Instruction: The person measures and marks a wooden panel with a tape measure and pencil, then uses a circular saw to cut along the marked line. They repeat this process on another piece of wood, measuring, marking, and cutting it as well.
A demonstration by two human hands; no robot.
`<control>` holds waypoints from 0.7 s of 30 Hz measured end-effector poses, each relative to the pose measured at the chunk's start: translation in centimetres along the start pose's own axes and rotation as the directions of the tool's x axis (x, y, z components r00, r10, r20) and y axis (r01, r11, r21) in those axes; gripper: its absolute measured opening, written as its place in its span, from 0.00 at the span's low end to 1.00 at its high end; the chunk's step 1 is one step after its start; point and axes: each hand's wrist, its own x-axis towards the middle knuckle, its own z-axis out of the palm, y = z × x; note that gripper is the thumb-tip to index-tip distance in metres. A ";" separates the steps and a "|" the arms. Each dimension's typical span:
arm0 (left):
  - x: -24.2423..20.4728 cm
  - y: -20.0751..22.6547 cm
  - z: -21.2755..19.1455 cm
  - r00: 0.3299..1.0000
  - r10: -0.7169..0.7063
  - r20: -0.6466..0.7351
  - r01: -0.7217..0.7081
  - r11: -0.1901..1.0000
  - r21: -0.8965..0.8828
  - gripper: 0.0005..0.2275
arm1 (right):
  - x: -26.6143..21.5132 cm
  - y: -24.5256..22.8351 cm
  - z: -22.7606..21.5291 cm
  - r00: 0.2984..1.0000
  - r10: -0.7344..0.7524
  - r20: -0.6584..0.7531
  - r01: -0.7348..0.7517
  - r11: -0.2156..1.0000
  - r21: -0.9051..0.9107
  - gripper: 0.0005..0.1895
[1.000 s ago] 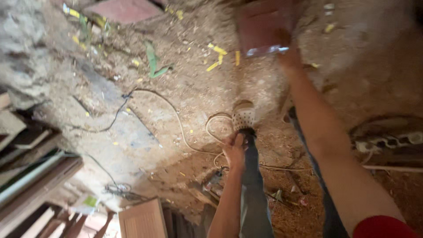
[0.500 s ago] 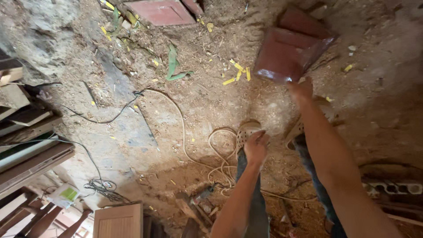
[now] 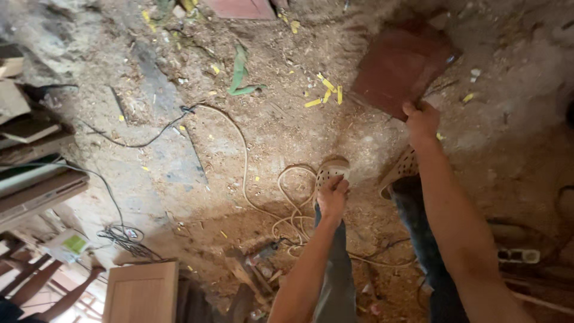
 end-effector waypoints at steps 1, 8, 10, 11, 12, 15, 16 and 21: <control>-0.5 0.9 0.0 1.000 -0.004 0.008 0.004 0.998 -0.059 0.18 | 0.1 -0.6 -0.4 0.999 -0.049 -0.016 0.049 0.998 -0.042 0.27; -7.1 7.9 -1.9 0.998 0.057 0.006 -0.055 0.975 -0.213 0.18 | -3.2 -8.1 4.9 0.880 -0.460 0.116 0.456 0.753 -0.474 0.29; -7.0 10.0 -2.9 0.998 0.066 -0.008 -0.066 0.971 -0.231 0.17 | -4.1 -12.2 9.0 0.569 -0.739 0.361 0.753 0.290 -0.591 0.26; -6.6 10.9 -3.8 0.998 0.068 -0.005 -0.067 0.966 -0.250 0.17 | -4.7 -14.2 11.5 0.223 -0.811 0.541 0.799 -0.166 -0.578 0.24; -5.9 11.5 -4.7 0.998 0.070 -0.002 -0.067 0.961 -0.268 0.16 | -5.1 -16.2 14.6 0.340 -0.796 0.500 0.822 -0.007 -0.570 0.29; -0.9 13.3 -8.1 0.992 0.128 0.003 -0.122 0.954 -0.272 0.16 | -4.3 -23.3 24.8 0.340 -0.805 0.485 0.805 -0.017 -0.592 0.42; 0.7 13.7 -9.5 0.990 0.144 0.001 -0.139 0.955 -0.263 0.16 | -3.3 -25.9 27.5 0.244 -0.864 0.439 0.789 -0.086 -0.609 0.40; 5.9 13.0 -19.8 0.967 0.039 -0.252 -0.121 0.940 -0.320 0.17 | -1.5 -28.3 35.7 0.570 -0.654 0.496 0.705 0.080 -0.705 0.32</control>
